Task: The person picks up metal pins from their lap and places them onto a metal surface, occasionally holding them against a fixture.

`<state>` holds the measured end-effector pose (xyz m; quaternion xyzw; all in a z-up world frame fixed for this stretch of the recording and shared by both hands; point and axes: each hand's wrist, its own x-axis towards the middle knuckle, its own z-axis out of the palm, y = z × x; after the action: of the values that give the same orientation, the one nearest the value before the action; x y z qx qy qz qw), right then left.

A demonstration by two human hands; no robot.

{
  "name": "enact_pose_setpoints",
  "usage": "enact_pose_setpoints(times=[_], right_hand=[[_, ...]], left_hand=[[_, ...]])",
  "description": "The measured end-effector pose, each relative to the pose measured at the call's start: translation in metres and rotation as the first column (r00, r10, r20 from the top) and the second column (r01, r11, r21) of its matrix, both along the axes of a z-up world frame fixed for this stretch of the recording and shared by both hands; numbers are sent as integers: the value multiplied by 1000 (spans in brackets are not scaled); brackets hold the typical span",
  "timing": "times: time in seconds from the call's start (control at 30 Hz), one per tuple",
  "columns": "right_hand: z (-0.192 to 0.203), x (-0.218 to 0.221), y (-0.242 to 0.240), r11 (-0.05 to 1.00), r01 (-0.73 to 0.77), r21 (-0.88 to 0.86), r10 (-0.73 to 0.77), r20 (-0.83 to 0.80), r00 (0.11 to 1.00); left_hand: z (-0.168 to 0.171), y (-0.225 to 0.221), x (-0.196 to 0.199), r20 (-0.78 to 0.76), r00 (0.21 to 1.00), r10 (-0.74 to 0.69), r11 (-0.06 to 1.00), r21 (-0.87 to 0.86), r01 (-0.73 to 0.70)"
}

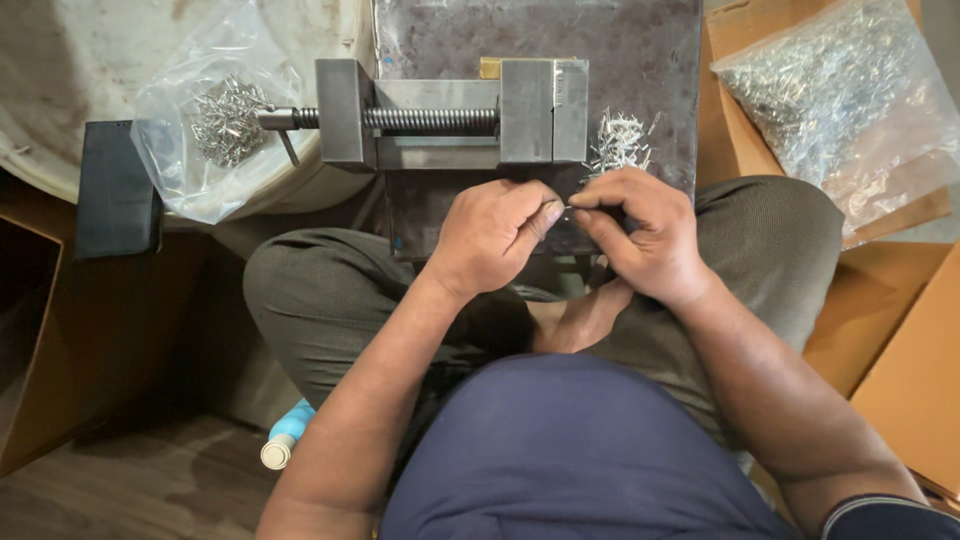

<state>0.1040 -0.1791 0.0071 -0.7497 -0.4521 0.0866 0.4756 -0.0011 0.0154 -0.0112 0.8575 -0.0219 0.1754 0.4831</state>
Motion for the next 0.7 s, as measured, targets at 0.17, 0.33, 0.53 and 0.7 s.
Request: enact_pose_setpoints(times=[0.17, 0.33, 0.53, 0.7], right_hand=[[-4, -5, -2, 1000, 5, 5, -5, -142, 990], [-14, -11, -2, 991, 123, 54, -68, -587, 807], [1, -14, 3, 989, 146, -11, -131, -515, 847], [30, -4, 19, 994, 106, 40, -106, -14, 994]], left_hand=[[2, 0, -1, 29, 1000, 10, 1000, 18, -10], [2, 2, -2, 57, 998, -29, 999, -15, 30], [3, 4, -5, 112, 992, -52, 997, -50, 58], [6, 5, -9, 0, 999, 32, 992, -119, -32]])
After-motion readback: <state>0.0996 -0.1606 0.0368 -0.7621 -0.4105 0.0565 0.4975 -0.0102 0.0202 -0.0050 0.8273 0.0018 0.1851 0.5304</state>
